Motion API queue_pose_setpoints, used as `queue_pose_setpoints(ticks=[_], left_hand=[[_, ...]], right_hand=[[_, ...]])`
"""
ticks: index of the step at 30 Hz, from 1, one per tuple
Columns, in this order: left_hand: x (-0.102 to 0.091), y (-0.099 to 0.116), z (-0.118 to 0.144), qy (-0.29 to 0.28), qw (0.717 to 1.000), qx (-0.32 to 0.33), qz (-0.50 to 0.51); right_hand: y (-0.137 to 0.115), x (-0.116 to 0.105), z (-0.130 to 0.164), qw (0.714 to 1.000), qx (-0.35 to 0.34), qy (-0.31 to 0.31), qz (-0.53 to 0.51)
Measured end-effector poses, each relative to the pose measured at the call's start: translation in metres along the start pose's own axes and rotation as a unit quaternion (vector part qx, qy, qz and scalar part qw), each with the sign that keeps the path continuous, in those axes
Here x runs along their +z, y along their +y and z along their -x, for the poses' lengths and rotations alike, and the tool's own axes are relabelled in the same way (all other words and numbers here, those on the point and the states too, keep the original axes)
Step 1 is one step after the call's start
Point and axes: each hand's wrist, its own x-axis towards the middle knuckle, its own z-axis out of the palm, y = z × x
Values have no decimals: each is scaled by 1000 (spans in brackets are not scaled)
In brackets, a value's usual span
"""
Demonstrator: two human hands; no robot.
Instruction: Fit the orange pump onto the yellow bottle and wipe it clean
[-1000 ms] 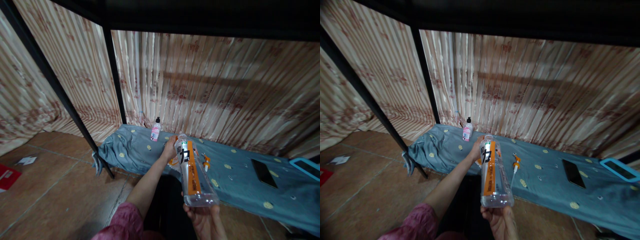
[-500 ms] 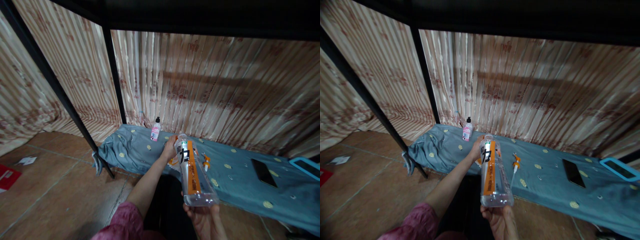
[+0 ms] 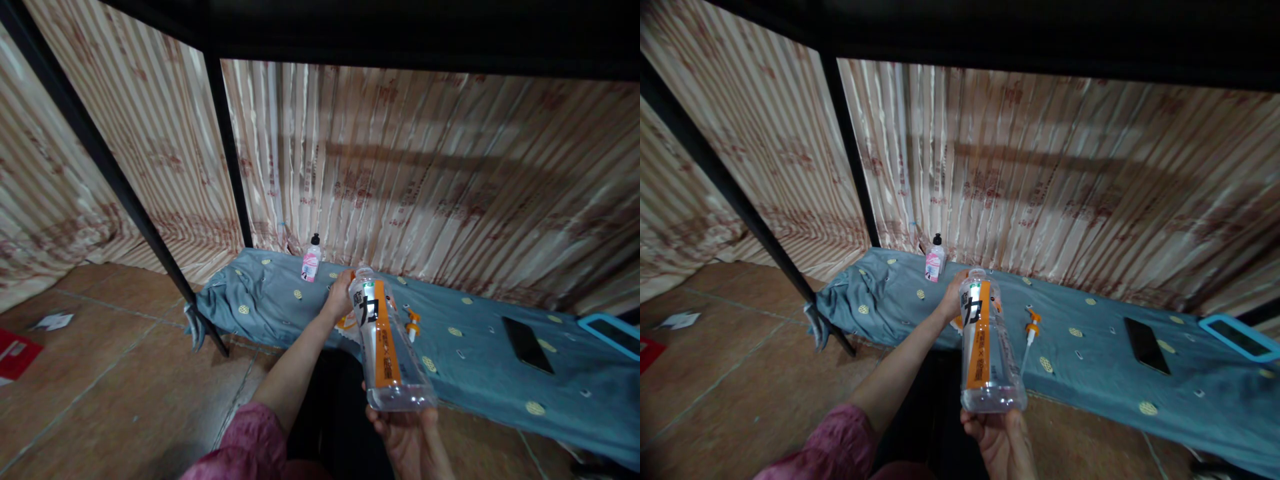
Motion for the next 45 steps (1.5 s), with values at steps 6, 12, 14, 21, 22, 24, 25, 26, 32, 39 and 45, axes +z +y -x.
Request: queue_pose_setpoints(ticks=[6,12,14,21,22,24,25,26,32,39,45], left_hand=[[2,-3,0,4,1000,-3,-2],[2,-2,0,4,1000,-9,13],[1,-1,0,4,1000,-7,12],[-2,2,0,-3,1000,-14,8],[-2,2,1,-2,1000,-14,10],[-2,3,1,0,1000,-13,9],[-2,3,1,0,1000,-13,8],[-2,3,1,1,1000,-14,7],[0,1,1,1,1000,-12,4],[3,-4,1,9,1000,0,-3],[1,-1,1,1,1000,-7,0]], right_hand=[[0,0,0,1000,-1,-1,-1],[-1,0,1,1000,-2,-2,-5],[-1,1,0,1000,-3,-1,-5],[-2,2,1,1000,0,0,4],[-2,2,1,1000,0,0,3],[-2,2,1,1000,1,1,1],[-2,2,1,1000,1,1,0],[-1,2,1,1000,2,1,-1],[-1,2,0,1000,6,6,-1],[-3,5,2,1000,7,7,-2],[-2,3,2,1000,3,1,-6]])
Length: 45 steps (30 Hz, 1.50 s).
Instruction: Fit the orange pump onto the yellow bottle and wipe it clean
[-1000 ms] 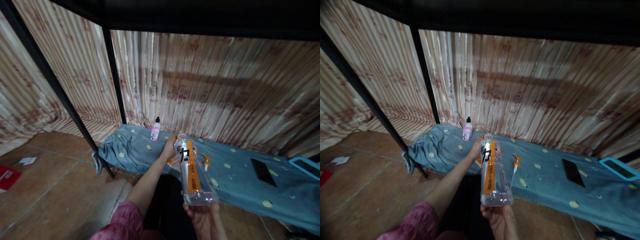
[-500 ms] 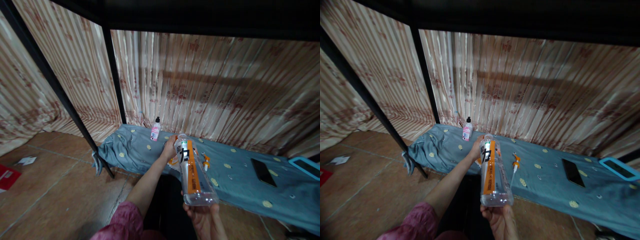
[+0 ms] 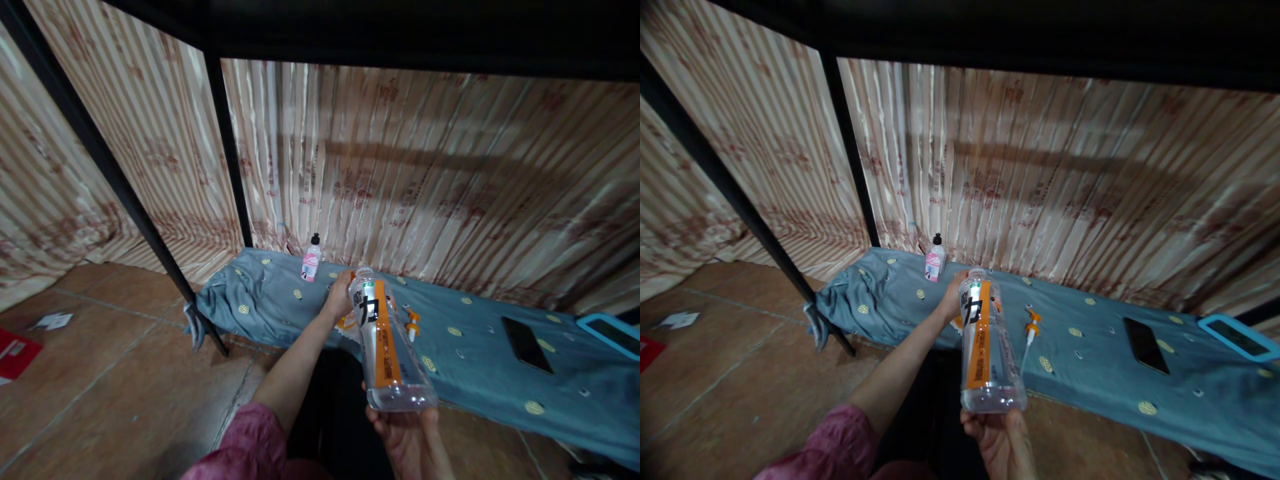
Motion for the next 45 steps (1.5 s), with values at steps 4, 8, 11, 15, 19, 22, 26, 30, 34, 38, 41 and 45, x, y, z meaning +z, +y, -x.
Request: queue_pose_setpoints(ticks=[4,8,11,15,19,22,26,30,34,38,41,45], left_hand=[[-1,2,1,-1,1000,1,-6],[-1,2,1,-5,1000,-6,-11],[-2,2,1,-9,1000,0,-9],[-2,2,0,-12,1000,-5,-10],[-1,2,0,-9,1000,-6,-12],[-1,1,0,-8,1000,-6,-9],[0,0,1,-3,1000,-4,2],[0,0,1,-9,1000,-1,3],[0,0,1,-10,1000,2,1],[0,0,2,-6,1000,-4,3],[-1,1,2,-4,1000,-7,1],[-2,4,3,-7,1000,-12,6]], right_hand=[[1,-2,-1,1000,1,-5,-3],[0,-1,0,1000,3,-10,-4],[0,-1,0,1000,3,-14,-4],[2,-3,-1,1000,4,-18,-6],[3,-6,-2,1000,5,-21,-11],[4,-6,-1,1000,7,-22,-14],[3,-6,1,999,14,-23,-17],[1,-7,3,999,25,-30,-22],[-1,-6,3,999,28,-30,-21],[-2,-2,3,999,23,-26,-24],[-1,-1,3,999,25,-23,-27],[-2,0,3,999,21,-22,-25]])
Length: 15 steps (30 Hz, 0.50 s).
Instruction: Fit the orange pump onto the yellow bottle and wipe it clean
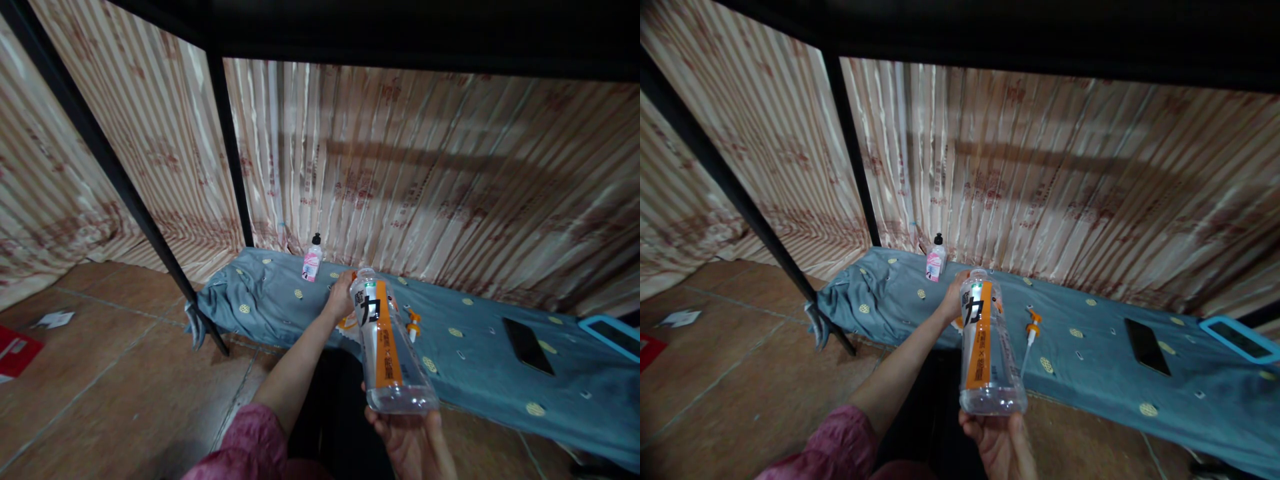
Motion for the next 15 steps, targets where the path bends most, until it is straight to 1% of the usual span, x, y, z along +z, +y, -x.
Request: queue_pose_setpoints(ticks=[4,11,15], left_hand=[[-1,2,0,-2,1000,0,-8],[-1,3,0,5,1000,2,-10],[-2,4,0,1,1000,2,-10]], right_hand=[[-1,2,1,1000,2,1,-4],[-1,-4,1,1000,16,1,-2],[-1,-3,1,1000,12,-4,-8]])
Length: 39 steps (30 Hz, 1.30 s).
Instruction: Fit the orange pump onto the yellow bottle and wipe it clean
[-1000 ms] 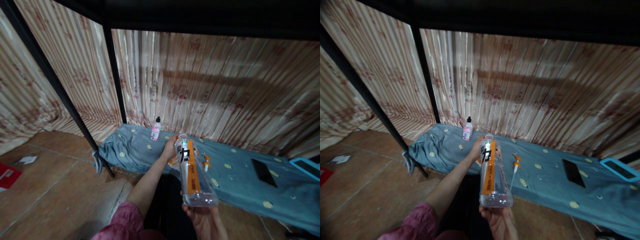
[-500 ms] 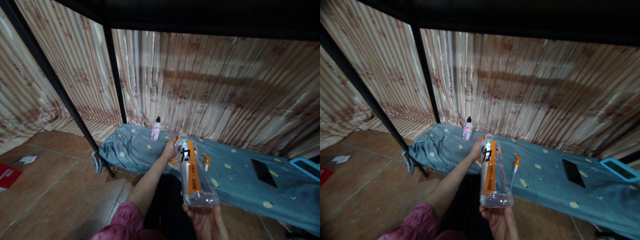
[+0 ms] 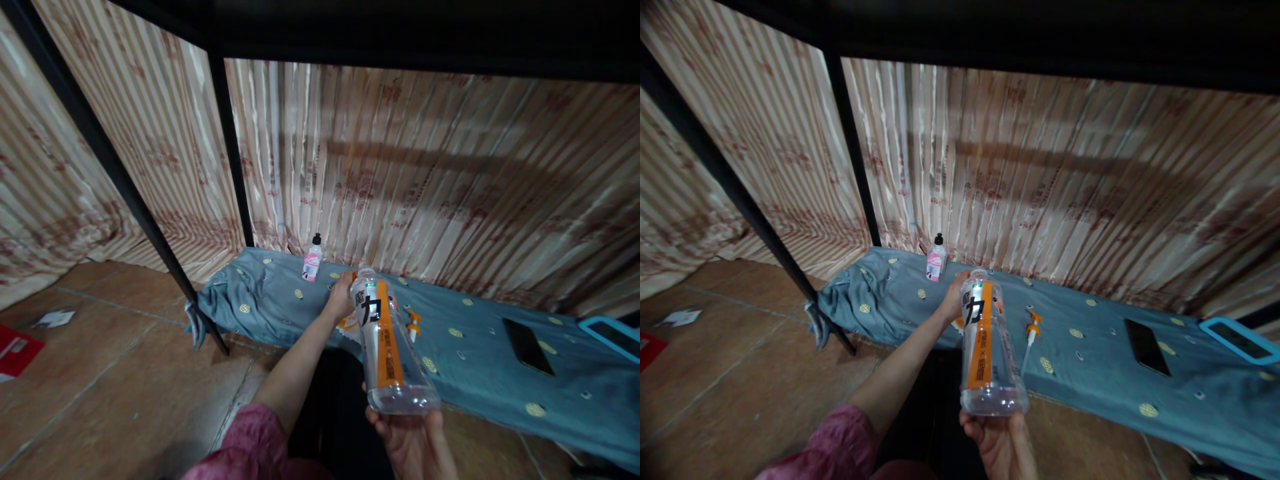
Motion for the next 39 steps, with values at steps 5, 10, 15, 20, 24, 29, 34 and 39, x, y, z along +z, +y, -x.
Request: queue_pose_setpoints(ticks=[5,10,15,20,24,29,34,39], left_hand=[[0,0,0,0,1000,0,6],[1,-1,0,0,1000,-3,10],[1,-1,-1,-4,1000,-6,3],[1,-2,-2,-8,1000,3,-10],[0,-1,-2,-15,1000,0,-24],[0,-1,-2,-16,999,-5,-27],[2,-4,-2,-7,1000,7,-7],[2,-3,-1,2,1000,2,5]], right_hand=[[-1,4,1,1000,-8,6,3],[-1,8,2,1000,-4,20,1],[-2,10,2,1000,3,25,-3],[-3,11,3,1000,3,26,-3],[-3,11,3,1000,5,23,-5],[-4,10,3,1000,4,19,-7],[-4,10,3,1000,7,21,-5],[-3,10,3,1000,6,20,-6]])
